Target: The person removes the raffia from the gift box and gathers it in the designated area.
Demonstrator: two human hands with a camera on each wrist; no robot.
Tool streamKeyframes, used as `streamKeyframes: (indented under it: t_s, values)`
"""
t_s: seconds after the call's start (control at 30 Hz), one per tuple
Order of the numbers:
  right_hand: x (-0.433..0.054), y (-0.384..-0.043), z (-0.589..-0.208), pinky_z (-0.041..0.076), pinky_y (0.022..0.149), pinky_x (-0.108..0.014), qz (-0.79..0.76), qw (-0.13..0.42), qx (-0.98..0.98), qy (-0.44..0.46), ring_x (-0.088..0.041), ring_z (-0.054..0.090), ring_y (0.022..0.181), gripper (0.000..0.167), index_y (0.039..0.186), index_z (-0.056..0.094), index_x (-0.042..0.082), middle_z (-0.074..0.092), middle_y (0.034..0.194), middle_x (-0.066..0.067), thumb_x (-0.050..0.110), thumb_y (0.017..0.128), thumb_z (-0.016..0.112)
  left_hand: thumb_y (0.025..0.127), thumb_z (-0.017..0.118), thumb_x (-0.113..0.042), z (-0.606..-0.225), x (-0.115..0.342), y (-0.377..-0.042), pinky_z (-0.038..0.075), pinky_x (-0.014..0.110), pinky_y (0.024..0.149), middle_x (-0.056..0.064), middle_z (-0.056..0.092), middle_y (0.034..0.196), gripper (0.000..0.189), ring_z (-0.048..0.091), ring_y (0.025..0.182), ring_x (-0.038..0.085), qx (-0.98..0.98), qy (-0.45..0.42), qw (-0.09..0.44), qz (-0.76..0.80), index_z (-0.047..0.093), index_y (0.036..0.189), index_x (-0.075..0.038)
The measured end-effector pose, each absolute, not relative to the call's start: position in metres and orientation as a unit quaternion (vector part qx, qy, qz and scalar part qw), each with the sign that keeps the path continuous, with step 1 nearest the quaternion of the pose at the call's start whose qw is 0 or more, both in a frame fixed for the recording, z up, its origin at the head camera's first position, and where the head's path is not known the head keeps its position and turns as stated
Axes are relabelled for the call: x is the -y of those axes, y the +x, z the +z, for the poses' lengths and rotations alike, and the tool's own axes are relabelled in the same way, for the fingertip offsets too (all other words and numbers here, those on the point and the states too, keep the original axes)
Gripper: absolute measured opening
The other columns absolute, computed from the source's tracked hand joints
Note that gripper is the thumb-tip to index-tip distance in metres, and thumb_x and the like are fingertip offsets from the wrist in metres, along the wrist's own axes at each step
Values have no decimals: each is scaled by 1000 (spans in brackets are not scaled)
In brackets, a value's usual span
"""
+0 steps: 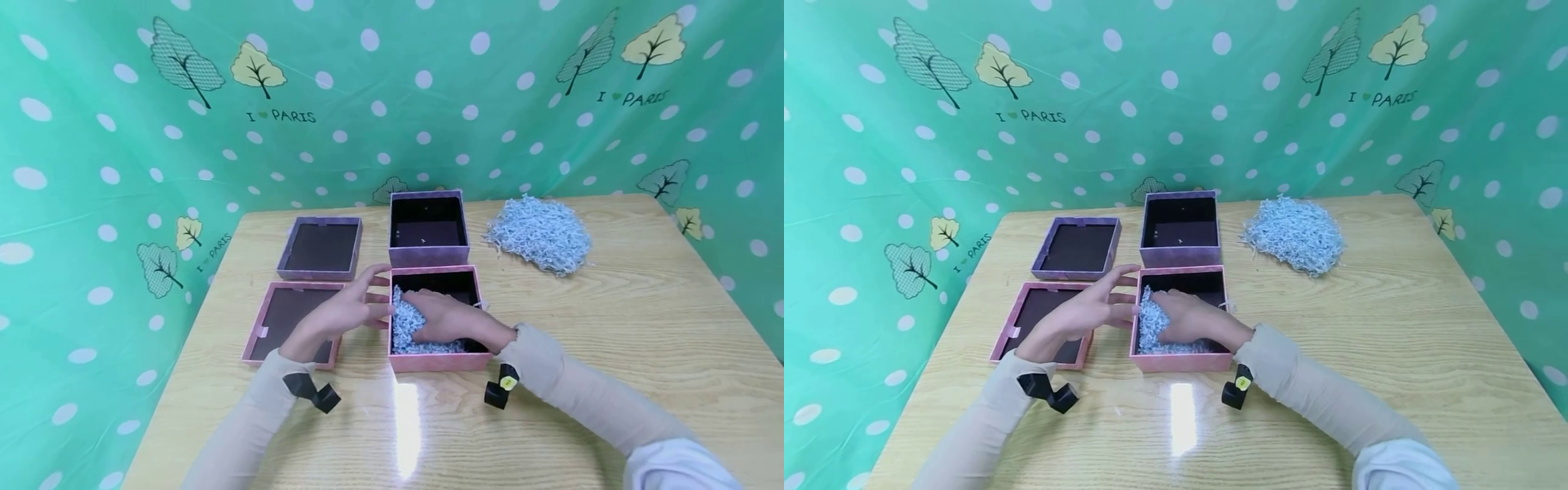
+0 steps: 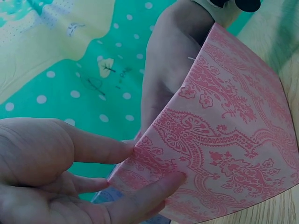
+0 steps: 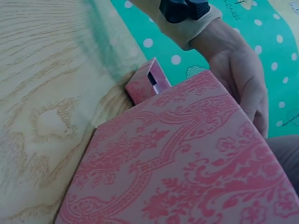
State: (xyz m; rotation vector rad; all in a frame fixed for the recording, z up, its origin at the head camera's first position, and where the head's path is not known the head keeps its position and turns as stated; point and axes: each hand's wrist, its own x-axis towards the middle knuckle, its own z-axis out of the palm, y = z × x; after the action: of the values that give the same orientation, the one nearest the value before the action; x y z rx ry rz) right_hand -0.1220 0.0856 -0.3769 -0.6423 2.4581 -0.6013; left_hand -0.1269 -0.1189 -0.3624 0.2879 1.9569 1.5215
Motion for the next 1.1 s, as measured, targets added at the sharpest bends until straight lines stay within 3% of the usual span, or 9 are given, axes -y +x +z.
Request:
streamKeyframes:
  t_s: [0.23,0.43,0.63,0.83,1.1]
  values:
    - [-94,-123,-365,43,106,-48,-238,242,-913,-226,-25,41,133,71,147,35,16,41,148,-9,23,86,71,94,54,-2,-362,119,-127,56,44,87,17,28,145,72,46,126,38,-740,114,321,580,13,152,-19]
    - [-103,-123,-347,41,107,-49,-257,215,-913,-234,-27,40,135,70,147,34,13,39,149,-10,20,87,69,95,54,-1,-361,120,-128,57,43,86,16,28,145,73,50,121,36,-742,115,324,576,13,152,-19]
    - [-114,-123,-330,46,102,-47,-280,189,-911,-238,-27,44,131,69,146,34,14,40,147,-10,18,86,68,94,52,1,-363,121,-129,55,48,88,20,34,138,71,54,114,33,-734,116,328,583,15,151,-20]
    - [-125,-123,-311,44,103,-49,-307,169,-909,-228,-28,42,131,72,148,31,15,35,151,-11,17,86,67,93,54,1,-362,120,-128,49,57,93,18,27,144,74,48,123,42,-719,111,333,599,13,150,-21]
    - [-144,-123,-291,44,99,-47,-326,143,-907,-225,-27,44,119,72,149,28,14,29,154,-13,13,87,64,94,53,2,-364,120,-129,49,56,94,24,20,149,73,45,125,45,-719,102,334,601,13,151,-20]
